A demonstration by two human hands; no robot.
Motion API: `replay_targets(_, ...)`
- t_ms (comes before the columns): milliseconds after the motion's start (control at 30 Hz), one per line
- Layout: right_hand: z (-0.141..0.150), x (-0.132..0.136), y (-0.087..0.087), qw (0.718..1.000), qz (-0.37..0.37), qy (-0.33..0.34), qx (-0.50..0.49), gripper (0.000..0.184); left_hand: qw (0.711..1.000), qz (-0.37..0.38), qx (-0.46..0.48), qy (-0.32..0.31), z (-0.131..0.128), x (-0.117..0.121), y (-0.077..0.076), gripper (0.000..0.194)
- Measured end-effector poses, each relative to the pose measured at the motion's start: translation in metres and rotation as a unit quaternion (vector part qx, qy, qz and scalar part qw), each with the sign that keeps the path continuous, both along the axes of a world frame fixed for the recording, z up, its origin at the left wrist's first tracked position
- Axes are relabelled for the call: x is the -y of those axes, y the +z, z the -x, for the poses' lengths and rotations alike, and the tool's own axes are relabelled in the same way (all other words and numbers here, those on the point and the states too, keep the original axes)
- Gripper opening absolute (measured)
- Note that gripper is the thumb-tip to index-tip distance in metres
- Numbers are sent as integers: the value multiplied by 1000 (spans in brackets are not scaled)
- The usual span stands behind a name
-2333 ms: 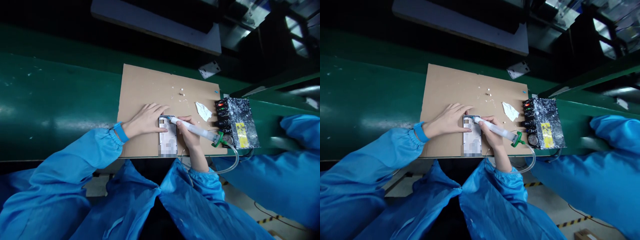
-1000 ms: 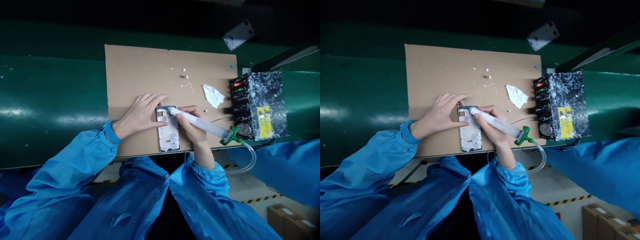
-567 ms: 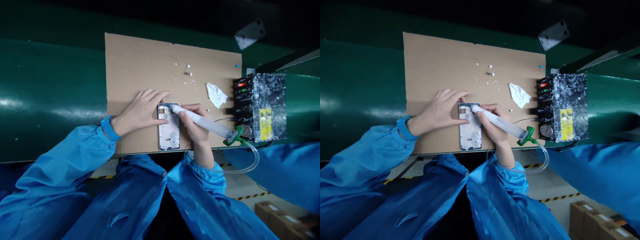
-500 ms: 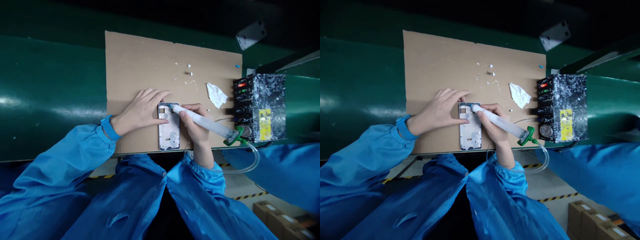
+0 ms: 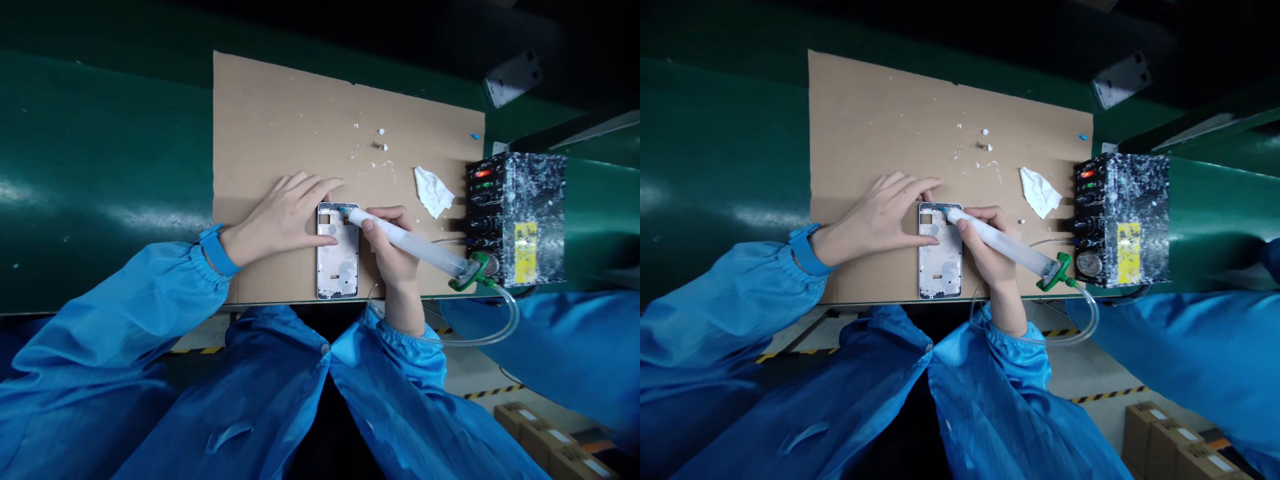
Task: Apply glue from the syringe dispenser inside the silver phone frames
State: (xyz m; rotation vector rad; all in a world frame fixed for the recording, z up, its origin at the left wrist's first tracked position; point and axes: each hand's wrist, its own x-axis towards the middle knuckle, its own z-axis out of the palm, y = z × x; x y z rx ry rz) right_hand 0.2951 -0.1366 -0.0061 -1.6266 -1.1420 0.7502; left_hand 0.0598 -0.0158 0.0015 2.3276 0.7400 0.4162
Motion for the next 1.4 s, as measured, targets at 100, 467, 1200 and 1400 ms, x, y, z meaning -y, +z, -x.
replay_targets(100, 0, 1, 0, 1000, 2, -4, 1, 44, 1000, 1, -2, 1, 0, 0, 0, 92)
replay_targets(467, 0, 0, 0, 1000, 3, -9, -3, 46, 1000, 7, -6, 3, 0, 0, 3, 90)
replay_targets(1200, -1, 1, -2, 1000, -1, -11, -11, 44, 1000, 2, 0, 5, 0, 0, 0, 91)
replay_targets(1400, -1, 2, -2, 1000, 1, -13, 3, 46, 1000, 6, -2, 3, 0, 0, 1, 91)
